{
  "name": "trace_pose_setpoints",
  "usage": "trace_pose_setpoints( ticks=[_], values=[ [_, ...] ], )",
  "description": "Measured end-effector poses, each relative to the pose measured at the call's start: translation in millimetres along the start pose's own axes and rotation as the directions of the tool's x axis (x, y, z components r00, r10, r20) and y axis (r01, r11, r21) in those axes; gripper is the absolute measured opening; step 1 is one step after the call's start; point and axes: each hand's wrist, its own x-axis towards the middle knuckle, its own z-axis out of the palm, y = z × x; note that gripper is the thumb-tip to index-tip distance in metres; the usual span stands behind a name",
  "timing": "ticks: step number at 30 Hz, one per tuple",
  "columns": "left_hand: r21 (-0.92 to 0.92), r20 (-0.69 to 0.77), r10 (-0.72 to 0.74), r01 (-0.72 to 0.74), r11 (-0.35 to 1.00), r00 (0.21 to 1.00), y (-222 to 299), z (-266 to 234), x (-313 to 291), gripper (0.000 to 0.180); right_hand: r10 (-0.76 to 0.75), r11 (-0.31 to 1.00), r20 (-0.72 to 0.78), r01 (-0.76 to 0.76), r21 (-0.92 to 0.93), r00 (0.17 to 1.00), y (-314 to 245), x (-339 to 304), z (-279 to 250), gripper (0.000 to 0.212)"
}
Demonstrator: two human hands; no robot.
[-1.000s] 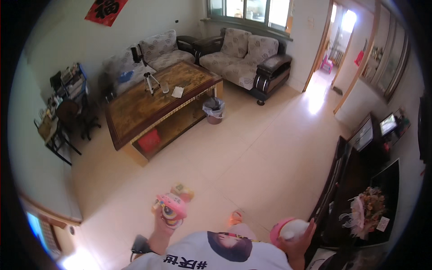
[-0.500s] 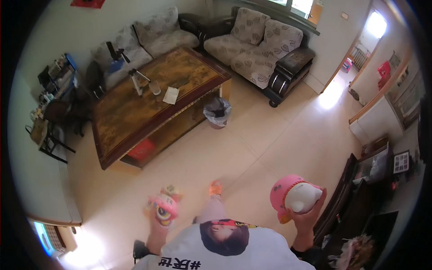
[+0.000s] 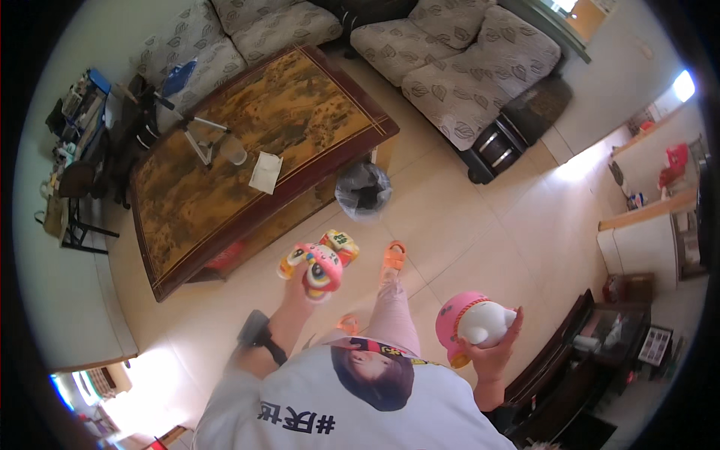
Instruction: Picking up plush toys from a desk and putting them into a bin.
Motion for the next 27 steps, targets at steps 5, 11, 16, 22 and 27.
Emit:
trace_pose_setpoints(
  ticks=[5,11,16,22,27],
  values=[
    [-0.140,-0.095,-0.060,0.046,0.989,0.994,-31.4,21.4,118.8,0.045,-0.158,0.983,0.083,0.165,-0.083,0.984,19.6,110.9,58.9,0.117],
    [0.011,-0.420,0.117,-0.124,0.992,0.900,-59.2,88.8,245.6,0.039,-0.221,0.974,0.174,0.209,0.083,0.960,14.6,239.7,104.4,0.114],
    [-0.007,-0.573,0.096,-0.122,0.993,0.814,-84.0,58.8,354.9,0.041,-0.274,0.959,0.231,0.248,0.135,0.933,21.6,284.2,152.6,0.116],
    [0.327,-0.575,0.323,-0.151,0.933,0.752,-120.4,31.9,452.8,0.064,-0.187,0.969,0.323,0.121,0.213,0.928,38.6,285.9,213.8,0.120],
    [0.714,-0.550,0.465,0.101,0.693,0.694,-129.3,-7.1,499.4,0.100,-0.068,0.964,0.429,-0.052,0.260,0.901,60.0,263.5,249.4,0.119]
  ],
)
